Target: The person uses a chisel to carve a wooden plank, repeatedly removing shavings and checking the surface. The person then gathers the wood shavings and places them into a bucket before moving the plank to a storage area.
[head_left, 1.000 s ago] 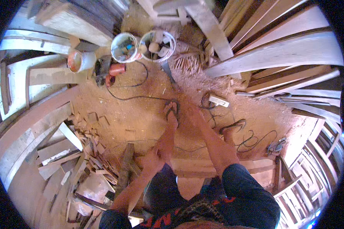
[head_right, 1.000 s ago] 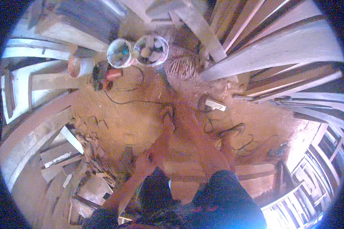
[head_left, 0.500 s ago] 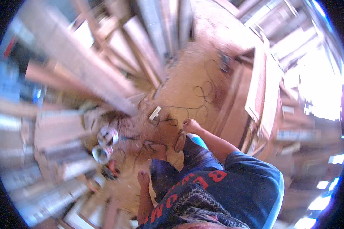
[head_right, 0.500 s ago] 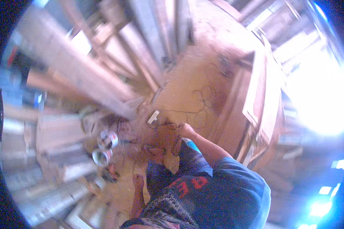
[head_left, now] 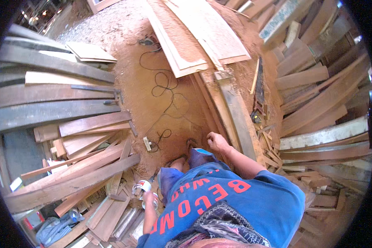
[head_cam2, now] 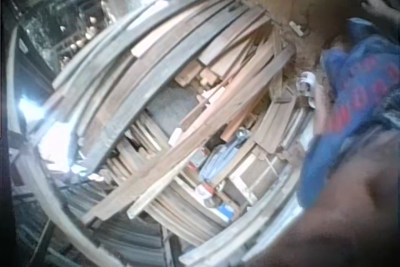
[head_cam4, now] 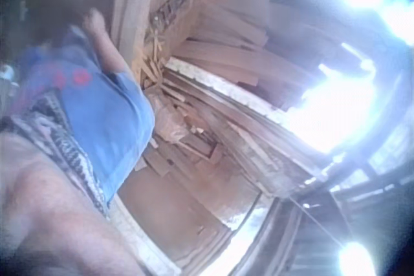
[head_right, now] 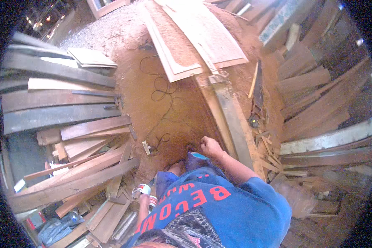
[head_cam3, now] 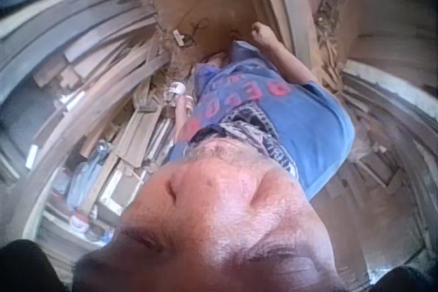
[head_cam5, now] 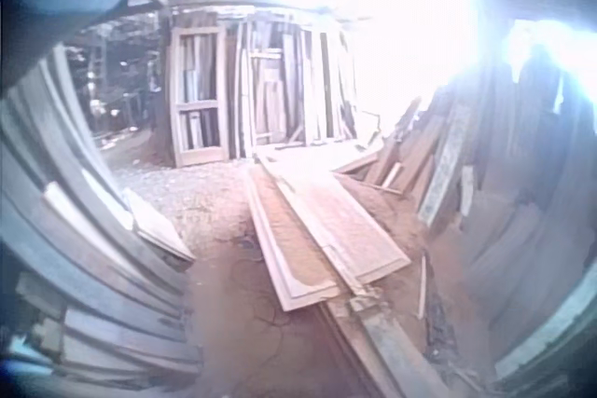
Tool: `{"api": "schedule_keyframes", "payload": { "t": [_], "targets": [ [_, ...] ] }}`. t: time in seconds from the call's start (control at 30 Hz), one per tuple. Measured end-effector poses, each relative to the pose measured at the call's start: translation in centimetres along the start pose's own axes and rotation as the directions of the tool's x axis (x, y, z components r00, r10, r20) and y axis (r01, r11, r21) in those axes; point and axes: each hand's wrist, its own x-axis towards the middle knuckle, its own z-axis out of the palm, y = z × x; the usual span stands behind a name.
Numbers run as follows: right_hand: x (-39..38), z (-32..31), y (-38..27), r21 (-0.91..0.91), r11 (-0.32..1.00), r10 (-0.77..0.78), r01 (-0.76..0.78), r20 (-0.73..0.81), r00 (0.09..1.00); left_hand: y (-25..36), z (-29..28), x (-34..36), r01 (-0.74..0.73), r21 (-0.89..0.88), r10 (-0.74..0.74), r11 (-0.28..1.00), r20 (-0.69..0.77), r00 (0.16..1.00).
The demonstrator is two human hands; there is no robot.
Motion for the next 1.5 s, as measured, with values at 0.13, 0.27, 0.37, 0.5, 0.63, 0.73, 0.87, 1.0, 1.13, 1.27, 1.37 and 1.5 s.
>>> {"api": "schedule_keyframes", "payload": {
  "t": [0.13, 0.27, 0.37, 0.5, 0.63, 0.73, 0.87, 1.0, 1.13, 1.27, 1.37, 1.5],
  "targets": [
    [-0.7, -7.5, 2.5, 0.096, 0.995, 0.016, 0.014, -0.307, 0.952, 11.6, 1.4, 2.1, -0.280, -0.199, 0.271, 0.939, -0.070, 0.960],
    [0.2, -11.9, 4.3, -0.105, 0.928, 0.269, -0.357, -0.473, 0.839, 24.1, 5.7, -2.2, -0.326, -0.230, 0.339, 0.917, 0.017, 0.941],
    [0.1, -12.0, 6.4, -0.153, 0.879, 0.359, -0.452, -0.412, 0.837, 28.9, 8.6, -4.1, -0.428, -0.018, 0.428, 0.903, 0.091, 0.899],
    [0.2, -11.7, 8.2, -0.127, 0.901, 0.340, -0.415, -0.389, 0.856, 31.5, 10.3, -5.6, -0.436, 0.160, 0.409, 0.885, 0.177, 0.895],
    [-1.4, -13.3, 7.9, 0.041, 0.940, 0.335, -0.338, -0.285, 0.898, 33.5, 9.5, -4.8, -0.380, 0.282, 0.325, 0.881, 0.222, 0.919],
    [-4.8, -14.3, 8.6, 0.241, 0.925, 0.334, -0.295, -0.137, 0.933, 37.3, 11.2, -5.3, -0.286, 0.040, 0.267, 0.957, 0.254, 0.930],
    [-8.8, -15.6, 9.5, 0.560, 0.730, 0.376, -0.392, 0.150, 0.914, 47.8, 18.5, -8.5, -0.463, 0.116, 0.354, 0.879, 0.493, 0.795],
    [-11.0, -14.4, 10.7, 0.826, 0.413, 0.374, -0.384, 0.230, 0.898, 56.6, 27.4, -14.4, -0.768, 0.155, 0.279, 0.622, 0.872, 0.402],
    [-10.9, -14.9, 11.1, 0.947, 0.120, 0.413, -0.299, 0.226, 0.882, 59.4, 34.8, -17.8, -0.758, 0.218, -0.066, 0.615, 0.972, 0.226],
    [-12.3, -12.6, 10.9, 0.908, -0.289, 0.426, -0.303, 0.406, 0.808, 61.5, 36.1, -22.7, -0.706, 0.431, -0.402, 0.562, 0.888, 0.223],
    [-11.2, -8.7, 9.4, 0.932, -0.205, 0.442, -0.299, 0.360, 0.821, 60.9, 36.1, -21.8, -0.652, 0.514, -0.503, 0.558, 0.834, 0.226],
    [-9.4, -10.8, 2.5, 0.986, -0.091, 0.424, -0.143, 0.168, 0.890, 60.7, 34.7, -22.8, -0.605, 0.605, -0.553, 0.517, 0.776, 0.304]
  ]
}}
